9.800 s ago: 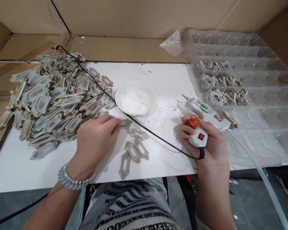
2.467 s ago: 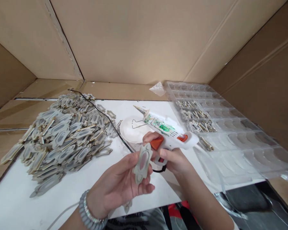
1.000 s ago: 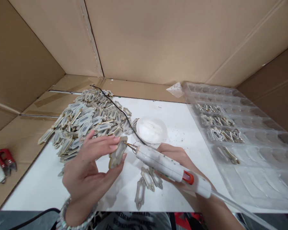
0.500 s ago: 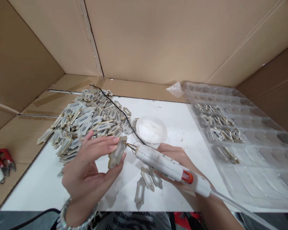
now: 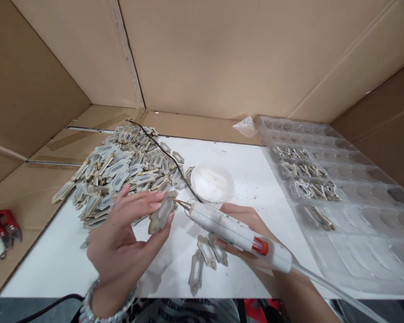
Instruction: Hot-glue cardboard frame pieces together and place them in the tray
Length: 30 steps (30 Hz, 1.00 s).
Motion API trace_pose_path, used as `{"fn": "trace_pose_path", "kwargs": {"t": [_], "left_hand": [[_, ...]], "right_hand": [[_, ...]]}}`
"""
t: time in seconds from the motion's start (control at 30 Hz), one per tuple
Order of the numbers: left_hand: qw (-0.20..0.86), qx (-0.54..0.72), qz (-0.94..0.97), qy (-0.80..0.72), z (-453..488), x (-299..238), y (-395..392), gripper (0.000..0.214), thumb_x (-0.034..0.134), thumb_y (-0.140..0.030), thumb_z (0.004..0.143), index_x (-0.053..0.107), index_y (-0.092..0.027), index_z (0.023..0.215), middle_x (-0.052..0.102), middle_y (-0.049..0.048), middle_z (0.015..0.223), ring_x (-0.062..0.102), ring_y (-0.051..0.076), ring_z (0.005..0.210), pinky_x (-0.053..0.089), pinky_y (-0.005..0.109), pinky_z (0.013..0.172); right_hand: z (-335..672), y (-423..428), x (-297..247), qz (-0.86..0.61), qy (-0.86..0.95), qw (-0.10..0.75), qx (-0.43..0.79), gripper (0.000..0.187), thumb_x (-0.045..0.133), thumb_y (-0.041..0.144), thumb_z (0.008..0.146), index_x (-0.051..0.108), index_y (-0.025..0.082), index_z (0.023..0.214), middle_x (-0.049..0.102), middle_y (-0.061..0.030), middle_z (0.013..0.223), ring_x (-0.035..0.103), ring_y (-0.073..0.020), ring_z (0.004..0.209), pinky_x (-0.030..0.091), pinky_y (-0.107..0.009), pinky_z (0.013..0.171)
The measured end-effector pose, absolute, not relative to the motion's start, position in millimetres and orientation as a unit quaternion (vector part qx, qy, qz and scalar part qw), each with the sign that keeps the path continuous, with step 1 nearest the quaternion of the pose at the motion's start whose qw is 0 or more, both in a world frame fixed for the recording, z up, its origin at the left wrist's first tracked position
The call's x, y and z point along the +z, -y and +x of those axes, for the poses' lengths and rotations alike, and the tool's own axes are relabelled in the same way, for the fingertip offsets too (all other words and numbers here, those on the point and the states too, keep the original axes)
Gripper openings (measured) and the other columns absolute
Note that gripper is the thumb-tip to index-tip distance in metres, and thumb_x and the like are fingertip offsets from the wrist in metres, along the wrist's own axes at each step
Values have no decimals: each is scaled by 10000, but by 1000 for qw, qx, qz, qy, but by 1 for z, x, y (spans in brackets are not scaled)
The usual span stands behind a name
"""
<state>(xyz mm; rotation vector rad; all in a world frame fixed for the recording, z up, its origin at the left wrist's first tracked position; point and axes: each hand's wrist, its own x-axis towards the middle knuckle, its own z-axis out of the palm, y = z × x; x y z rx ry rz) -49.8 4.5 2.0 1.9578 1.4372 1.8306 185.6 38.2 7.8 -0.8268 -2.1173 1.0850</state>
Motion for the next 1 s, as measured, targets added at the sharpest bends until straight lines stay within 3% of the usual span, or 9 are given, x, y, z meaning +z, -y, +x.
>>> {"fn": "trace_pose_path", "kwargs": {"t": [0.4, 0.53, 0.63, 0.7, 0.83, 1.0], "left_hand": [[33, 583, 672, -456, -56, 4, -4, 379, 780, -93, 716, 659, -296, 1012, 750, -10, 1003, 704, 219, 941, 470, 541, 1103], [110, 558, 700, -432, -56, 5, -4, 318, 750, -83, 735, 639, -264, 972, 752, 0, 958, 704, 204, 928, 516, 471, 1037], [162, 533, 666, -496, -59, 1, -5, 259, 729, -142, 768, 562, -254, 931, 745, 6, 954, 722, 199, 920, 586, 370, 869], [128, 507, 649, -552, -66, -4, -10, 252, 737, -212, 769, 525, -253, 897, 745, 12, 936, 727, 209, 906, 583, 337, 780], [16, 436, 667, -604, -88, -17, -26, 265, 733, -315, 765, 529, -270, 929, 745, 13, 871, 716, 245, 820, 530, 381, 719], [-101, 343, 686, -634, -105, -24, -39, 197, 713, -312, 754, 590, -270, 902, 708, 47, 865, 667, 308, 810, 447, 510, 832]], "right_hand": [[185, -39, 13, -334, 788, 293, 427, 340, 588, 409, 922, 459, 227, 665, 495, 6, 671, 475, -148, 581, 398, -290, 536], [185, -39, 10, -379, 743, 322, 448, 282, 627, 336, 885, 452, 226, 694, 487, 21, 664, 466, -132, 574, 386, -267, 499], [187, -40, 7, -419, 724, 341, 428, 275, 631, 314, 866, 453, 222, 678, 486, 28, 653, 482, -125, 568, 407, -262, 504], [189, -41, 6, -436, 717, 348, 419, 263, 618, 323, 863, 462, 220, 678, 490, 26, 654, 495, -125, 570, 424, -264, 514], [192, -42, 8, -447, 705, 355, 421, 220, 597, 333, 883, 500, 223, 720, 540, 7, 689, 545, -138, 620, 467, -267, 553], [194, -42, 9, -434, 701, 351, 443, 261, 600, 380, 905, 472, 231, 733, 511, 6, 690, 517, -134, 598, 478, -274, 532]]}}
